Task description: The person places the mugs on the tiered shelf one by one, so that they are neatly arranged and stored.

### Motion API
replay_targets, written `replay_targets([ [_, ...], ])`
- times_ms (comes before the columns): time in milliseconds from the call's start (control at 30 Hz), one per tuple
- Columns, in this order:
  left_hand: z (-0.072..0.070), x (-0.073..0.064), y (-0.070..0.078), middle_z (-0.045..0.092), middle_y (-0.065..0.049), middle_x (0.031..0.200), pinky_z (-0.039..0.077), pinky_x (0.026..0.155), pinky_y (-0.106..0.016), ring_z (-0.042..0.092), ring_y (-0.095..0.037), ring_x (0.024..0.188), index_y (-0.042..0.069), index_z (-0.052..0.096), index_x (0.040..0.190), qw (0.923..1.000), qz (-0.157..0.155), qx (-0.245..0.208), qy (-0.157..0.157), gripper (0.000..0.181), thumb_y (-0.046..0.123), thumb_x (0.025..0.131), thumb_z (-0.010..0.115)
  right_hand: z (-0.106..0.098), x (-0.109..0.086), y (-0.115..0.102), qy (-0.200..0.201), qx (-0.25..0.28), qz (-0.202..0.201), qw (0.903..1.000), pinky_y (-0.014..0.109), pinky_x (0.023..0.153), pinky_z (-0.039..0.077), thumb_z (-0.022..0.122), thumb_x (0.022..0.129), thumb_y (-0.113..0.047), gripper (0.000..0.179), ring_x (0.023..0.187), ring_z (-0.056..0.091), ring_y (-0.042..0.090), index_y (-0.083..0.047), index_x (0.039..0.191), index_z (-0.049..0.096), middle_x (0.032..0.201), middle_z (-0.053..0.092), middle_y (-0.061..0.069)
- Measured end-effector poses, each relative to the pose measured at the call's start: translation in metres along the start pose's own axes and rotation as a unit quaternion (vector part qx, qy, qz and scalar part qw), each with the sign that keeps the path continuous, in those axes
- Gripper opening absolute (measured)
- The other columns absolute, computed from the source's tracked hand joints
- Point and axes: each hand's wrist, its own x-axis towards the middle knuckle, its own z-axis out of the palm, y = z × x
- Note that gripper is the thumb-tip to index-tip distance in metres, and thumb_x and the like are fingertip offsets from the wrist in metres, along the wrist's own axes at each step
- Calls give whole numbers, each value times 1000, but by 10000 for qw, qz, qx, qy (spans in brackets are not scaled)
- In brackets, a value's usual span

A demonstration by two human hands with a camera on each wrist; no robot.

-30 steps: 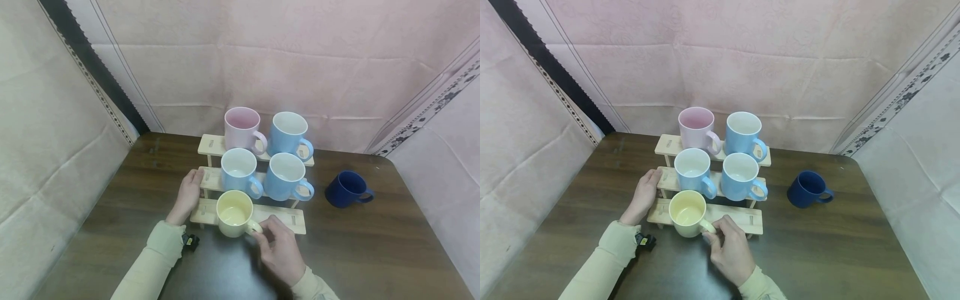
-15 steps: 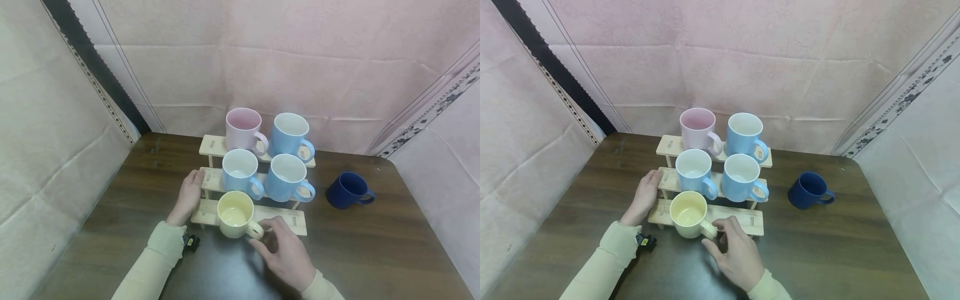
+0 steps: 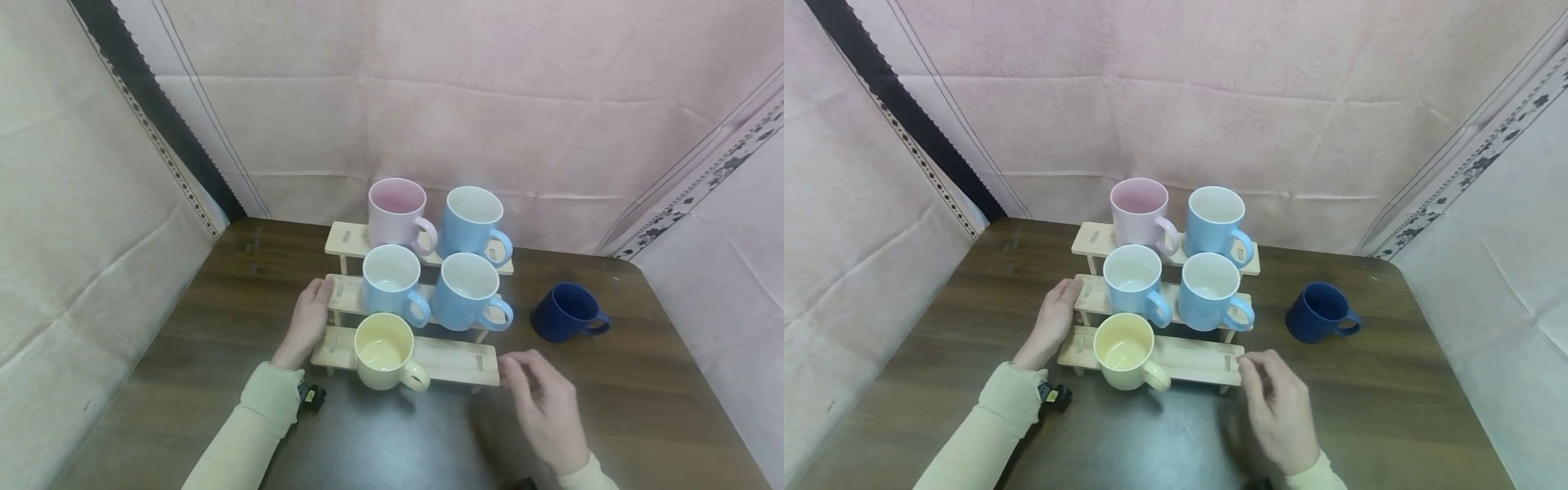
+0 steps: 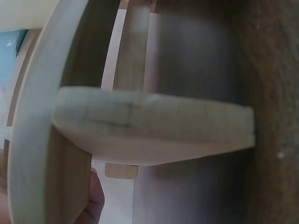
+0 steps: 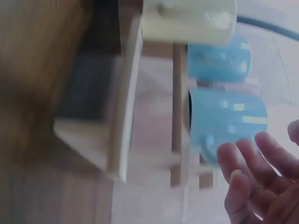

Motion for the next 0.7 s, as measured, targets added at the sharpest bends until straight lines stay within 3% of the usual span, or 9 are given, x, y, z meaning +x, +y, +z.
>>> replay_targets([
  [267,1,2,-1,47,-8,73,39,60,-31,46,-23,64,5,54,102,9999,109,47,38,46,45,105,32,-26,9,21,787,-501,416,9948,12,62,45,60,95,0,8,64,63,3,-2,95,68,82,69,7],
  [467,0,1,-2,47,-8,75,39,61,-31,46,-24,66,4,54,103,10000,58,33,70,47,45,105,32,-39,18,44,1043,-884,884,9867,9,63,42,62,95,-10,11,62,59,-6,0,98,67,79,69,5],
  [600,-1,1,-2,47,-8,76,39,61,-31,46,-24,67,4,54,104,10000,50,-2,29,47,46,105,32,-48,23,60,1077,-1192,1513,9753,10,66,39,62,97,-19,21,67,54,-13,-1,105,66,83,70,11],
  [700,-1,1,-2,47,-8,75,39,61,-31,47,-25,67,5,54,104,10000,52,-19,25,47,46,105,32,-56,27,73,926,-1384,2125,9629,18,74,40,59,98,-26,30,81,57,-3,-1,113,63,99,67,14],
])
